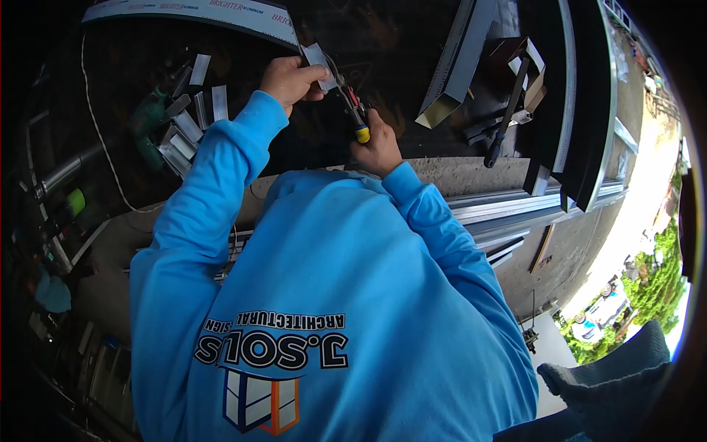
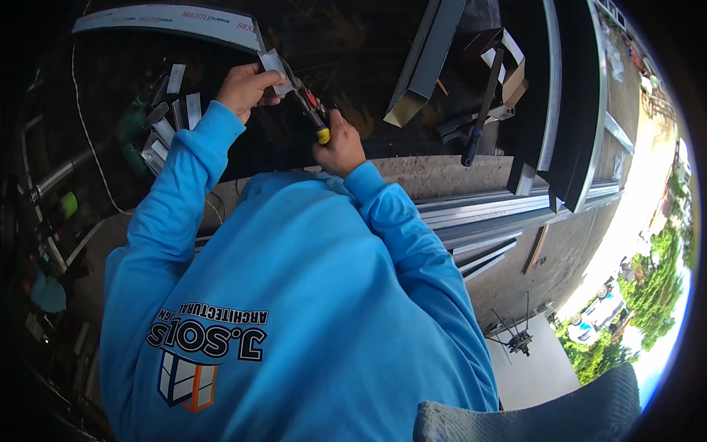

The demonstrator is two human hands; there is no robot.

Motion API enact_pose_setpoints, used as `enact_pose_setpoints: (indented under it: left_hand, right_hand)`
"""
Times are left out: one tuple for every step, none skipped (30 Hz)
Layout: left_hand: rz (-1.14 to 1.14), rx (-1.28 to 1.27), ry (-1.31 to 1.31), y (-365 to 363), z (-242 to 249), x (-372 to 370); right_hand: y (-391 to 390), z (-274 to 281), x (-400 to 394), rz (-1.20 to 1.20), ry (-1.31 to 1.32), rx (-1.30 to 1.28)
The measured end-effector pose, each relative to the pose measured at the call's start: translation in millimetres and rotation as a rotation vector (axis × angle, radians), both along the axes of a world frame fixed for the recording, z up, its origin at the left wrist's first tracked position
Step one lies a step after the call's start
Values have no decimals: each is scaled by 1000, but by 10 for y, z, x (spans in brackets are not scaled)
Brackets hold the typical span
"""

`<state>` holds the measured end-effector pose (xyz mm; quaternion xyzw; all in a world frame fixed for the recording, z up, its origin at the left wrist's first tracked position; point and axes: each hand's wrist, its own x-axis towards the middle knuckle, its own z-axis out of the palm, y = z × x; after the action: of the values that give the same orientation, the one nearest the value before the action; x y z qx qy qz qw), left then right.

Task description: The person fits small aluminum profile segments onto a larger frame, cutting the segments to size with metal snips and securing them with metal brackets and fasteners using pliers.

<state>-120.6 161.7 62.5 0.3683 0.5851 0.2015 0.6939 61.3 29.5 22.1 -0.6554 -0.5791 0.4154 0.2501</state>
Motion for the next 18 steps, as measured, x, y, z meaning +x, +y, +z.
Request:
enact_pose_setpoints:
  left_hand:
    - [2,2,2,10,-12,-11]
    - [-44,3,11,-3,-6,-20]
    - [-89,8,21,-15,4,-30]
    - [-89,3,-4,-138,4,40]
    - [-59,-20,-11,-165,-19,82]
    - [-38,-47,-19,-186,-35,89]
    - [-29,-18,-11,-228,-47,73]
    - [-26,-18,-13,-258,-56,62]
    - [-11,1,11,-298,-78,31]
    - [2,14,39,-337,-92,-6]
    - [-9,53,57,-342,-97,-33]
    - [-8,54,57,-342,-113,-77]
    - [-13,87,81,-344,-143,-143]
    - [-19,119,106,-339,-164,-204]
    - [34,111,90,-344,-167,-275]
    - [75,134,132,-345,-276,-383]
    - [83,184,166,-358,-305,-489]
    - [92,235,199,-372,-331,-593]
  right_hand:
    - [25,-25,-3,4,8,-18]
    - [11,-47,-9,5,16,-43]
    - [9,-97,-9,5,18,-45]
    - [42,-173,-8,-2,-28,-69]
    - [95,-185,-51,-6,-67,-91]
    - [95,-180,-75,-6,-56,-90]
    - [58,-153,-43,-30,-1,-103]
    - [48,-105,4,-49,50,-114]
    - [36,-71,42,-32,77,-150]
    - [24,-17,92,-28,79,-156]
    - [35,50,152,11,116,-256]
    - [47,104,207,49,150,-351]
    - [26,151,237,83,145,-382]
    - [23,213,255,83,142,-379]
    - [8,285,265,74,60,-353]
    - [-16,325,267,66,-22,-327]
    - [-40,320,259,66,-24,-329]
    - [-70,299,244,0,-87,-254]
